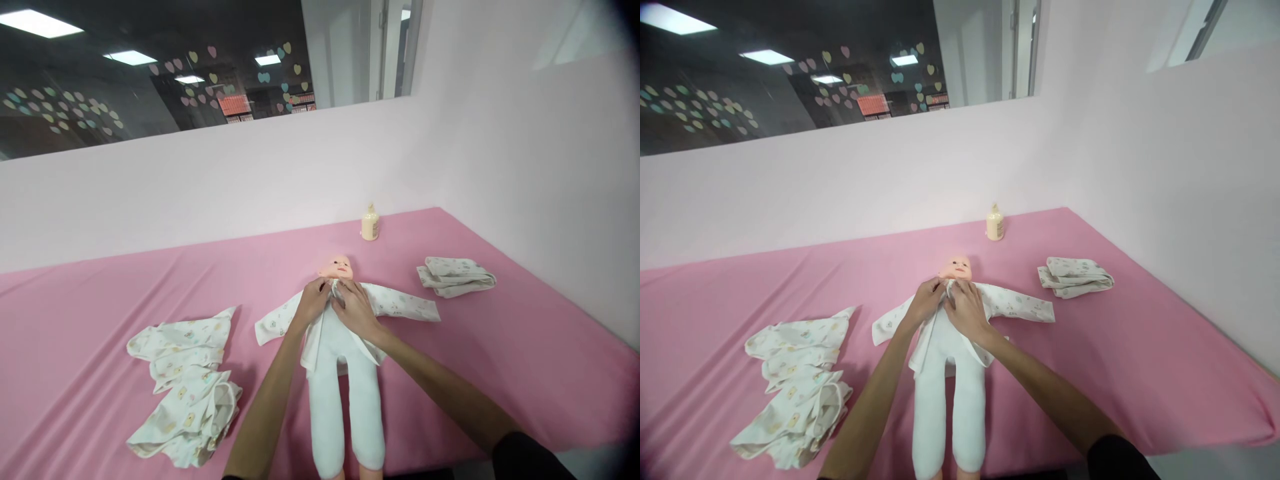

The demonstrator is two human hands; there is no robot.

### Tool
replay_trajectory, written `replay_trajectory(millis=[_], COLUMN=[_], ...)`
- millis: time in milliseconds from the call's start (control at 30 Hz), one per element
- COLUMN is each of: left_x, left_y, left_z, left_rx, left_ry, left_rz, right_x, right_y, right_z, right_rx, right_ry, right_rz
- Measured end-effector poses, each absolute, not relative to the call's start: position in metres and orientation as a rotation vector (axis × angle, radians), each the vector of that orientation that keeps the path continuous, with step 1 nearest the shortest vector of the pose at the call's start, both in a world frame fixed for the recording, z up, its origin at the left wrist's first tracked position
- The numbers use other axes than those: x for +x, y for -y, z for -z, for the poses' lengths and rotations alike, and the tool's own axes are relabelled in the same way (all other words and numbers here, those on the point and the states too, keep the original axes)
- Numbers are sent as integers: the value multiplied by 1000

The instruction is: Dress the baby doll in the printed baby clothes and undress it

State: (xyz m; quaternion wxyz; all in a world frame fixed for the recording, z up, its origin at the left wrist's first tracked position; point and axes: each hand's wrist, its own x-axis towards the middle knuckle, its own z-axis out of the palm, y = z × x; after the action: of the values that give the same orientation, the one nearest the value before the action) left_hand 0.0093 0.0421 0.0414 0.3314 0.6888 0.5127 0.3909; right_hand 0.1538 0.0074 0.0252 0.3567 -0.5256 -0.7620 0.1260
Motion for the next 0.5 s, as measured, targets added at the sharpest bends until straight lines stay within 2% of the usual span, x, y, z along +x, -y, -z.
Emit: replay_trajectory(millis=[267,500], left_x=[-13,0], left_y=[17,33], left_z=[-72,-66], left_rx=[1966,1997], left_ry=[-1735,-1963], left_rz=[-449,-508], right_x=[179,175], right_y=[33,29], right_z=[-50,-47], right_rx=[-1535,-1651], right_ry=[2196,2297], right_rz=[-274,-100])
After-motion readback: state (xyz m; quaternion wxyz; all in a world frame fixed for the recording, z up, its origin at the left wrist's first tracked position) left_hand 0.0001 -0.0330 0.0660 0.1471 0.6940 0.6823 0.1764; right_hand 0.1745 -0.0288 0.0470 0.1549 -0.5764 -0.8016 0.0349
